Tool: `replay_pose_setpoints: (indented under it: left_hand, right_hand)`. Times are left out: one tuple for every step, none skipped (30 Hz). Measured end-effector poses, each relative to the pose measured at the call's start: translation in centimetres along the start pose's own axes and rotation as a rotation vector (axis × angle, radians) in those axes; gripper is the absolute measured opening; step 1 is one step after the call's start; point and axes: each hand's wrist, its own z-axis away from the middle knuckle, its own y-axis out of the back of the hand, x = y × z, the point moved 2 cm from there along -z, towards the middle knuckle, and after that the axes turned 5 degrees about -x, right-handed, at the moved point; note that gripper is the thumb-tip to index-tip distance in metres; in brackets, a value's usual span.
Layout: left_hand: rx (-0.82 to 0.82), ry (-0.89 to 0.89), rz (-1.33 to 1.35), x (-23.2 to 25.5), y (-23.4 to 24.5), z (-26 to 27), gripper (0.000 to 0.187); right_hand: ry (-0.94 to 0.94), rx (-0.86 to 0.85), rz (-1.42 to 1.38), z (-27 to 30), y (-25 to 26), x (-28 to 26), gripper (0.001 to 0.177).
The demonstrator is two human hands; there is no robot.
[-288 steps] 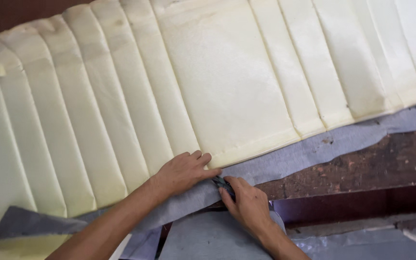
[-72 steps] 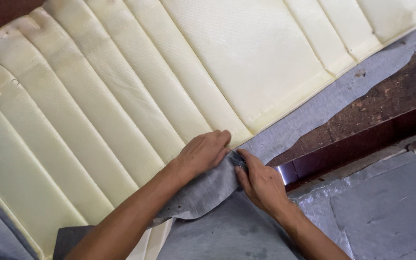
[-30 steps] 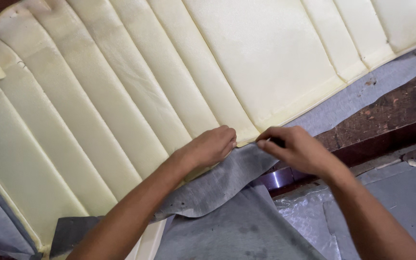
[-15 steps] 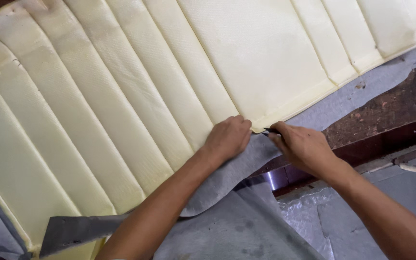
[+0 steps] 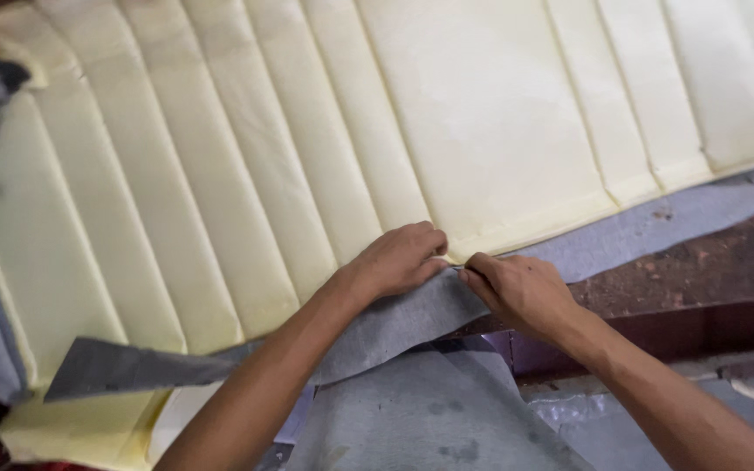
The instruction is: The person uses a utility knife to cut a yellow foam pad along the edge of a gray fabric template. The foam is trimmed to match the template's shape, and the cut piece is separated from the main block.
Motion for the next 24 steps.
replay_pose_setpoints:
  left_hand:
    - [-0.03, 0.03, -0.023, 0.1, 0.2, 0.7, 0.027]
    - [-0.061, 0.056, -0.048, 0.1, 0.6, 1.6, 0.031]
    - [-0.093, 0.083, -0.071, 0.2, 1.1, 2.5, 0.035]
    - [-0.126, 0.154, -0.089, 0.2, 1.7, 3.7, 0.035]
    - [-0.159, 0.226, -0.105, 0.1, 2.3, 5.1, 0.035]
    - [-0.196, 0.294, -0.119, 0.0, 2.8, 6.5, 0.036]
    - [-0.178, 0.311, -0.14, -0.1, 3.3, 7.9, 0.034]
    - [-0.166, 0.324, -0.162, -0.3, 3.7, 9.3, 0.033]
    - [-0.154, 0.337, -0.184, -0.5, 3.8, 10.5, 0.032]
    - [-0.116, 0.313, -0.178, -0.6, 3.8, 11.5, 0.031]
    - [-0.079, 0.29, -0.171, -0.7, 3.7, 12.3, 0.03]
    - [-0.044, 0.262, -0.166, -0.8, 3.6, 12.9, 0.029]
    - [-0.025, 0.255, -0.196, -1.0, 3.3, 13.1, 0.026]
    - [-0.009, 0.244, -0.223, -1.1, 3.0, 13.0, 0.023]
    - [0.007, 0.233, -0.25, -1.2, 2.8, 13.0, 0.021]
    - [0.017, 0.21, -0.24, -1.4, 2.7, 13.1, 0.018]
    - [0.028, 0.188, -0.231, -1.4, 2.7, 13.2, 0.016]
    - [0.04, 0.16, -0.225, -1.6, 3.0, 13.2, 0.014]
    - [0.043, 0.177, -0.119, -1.7, 3.4, 13.1, 0.014]
    - [0.038, 0.197, -0.017, -1.9, 4.0, 13.3, 0.015]
    - [0.033, 0.218, 0.084, -2.1, 4.6, 13.5, 0.016]
    - [0.03, 0.202, 0.106, -2.1, 5.2, 13.6, 0.016]
    - [0.027, 0.186, 0.127, -2.1, 5.8, 13.7, 0.016]
    - [0.031, 0.176, 0.161, -1.9, 5.8, 13.9, 0.016]
  right_hand:
    - [-0.003, -0.039, -0.025, 0.1, 0.0, -0.1, 0.035]
    - [0.01, -0.067, -0.061, 0.2, 0.1, -0.3, 0.036]
    - [0.023, -0.097, -0.097, 0.4, 0.0, -0.6, 0.037]
    - [0.033, -0.123, -0.132, 0.5, -0.1, -1.1, 0.039]
    - [0.088, -0.115, -0.161, 0.5, -0.2, -1.7, 0.039]
    - [0.14, -0.107, -0.193, 0.6, -0.5, -2.4, 0.04]
    - [0.191, -0.1, -0.226, 0.6, -0.6, -2.9, 0.04]
    - [0.229, -0.098, -0.252, 0.5, -1.0, -3.5, 0.041]
    - [0.267, -0.095, -0.278, 0.4, -1.4, -4.2, 0.042]
    - [0.3, -0.093, -0.307, 0.3, -1.9, -4.9, 0.044]
    - [0.337, -0.076, -0.306, 0.1, -2.3, -5.5, 0.042]
    - [0.37, -0.055, -0.306, -0.1, -2.7, -6.3, 0.041]
    - [0.403, -0.033, -0.306, -0.4, -3.1, -7.0, 0.039]
    - [0.391, -0.024, -0.262, -0.5, -3.4, -7.6, 0.037]
    - [0.379, -0.016, -0.218, -0.8, -3.7, -8.2, 0.036]
    - [0.361, -0.008, -0.172, -0.8, -3.9, -8.9, 0.034]
    - [0.323, -0.021, -0.161, -0.8, -4.2, -9.6, 0.033]
    - [0.282, -0.028, -0.148, -0.9, -4.3, -10.3, 0.032]
    - [0.241, -0.035, -0.136, -0.8, -4.3, -10.9, 0.031]
    - [0.243, 0.043, -0.167, -0.5, -4.1, -11.6, 0.031]
    - [0.243, 0.122, -0.196, 0.0, -3.7, -12.0, 0.031]
    - [0.237, 0.205, -0.229, 0.5, -3.3, -12.6, 0.032]
    - [0.17, 0.214, -0.277, 0.6, -3.1, -13.1, 0.032]
    - [0.105, 0.21, -0.317, 1.0, -2.8, -13.2, 0.032]
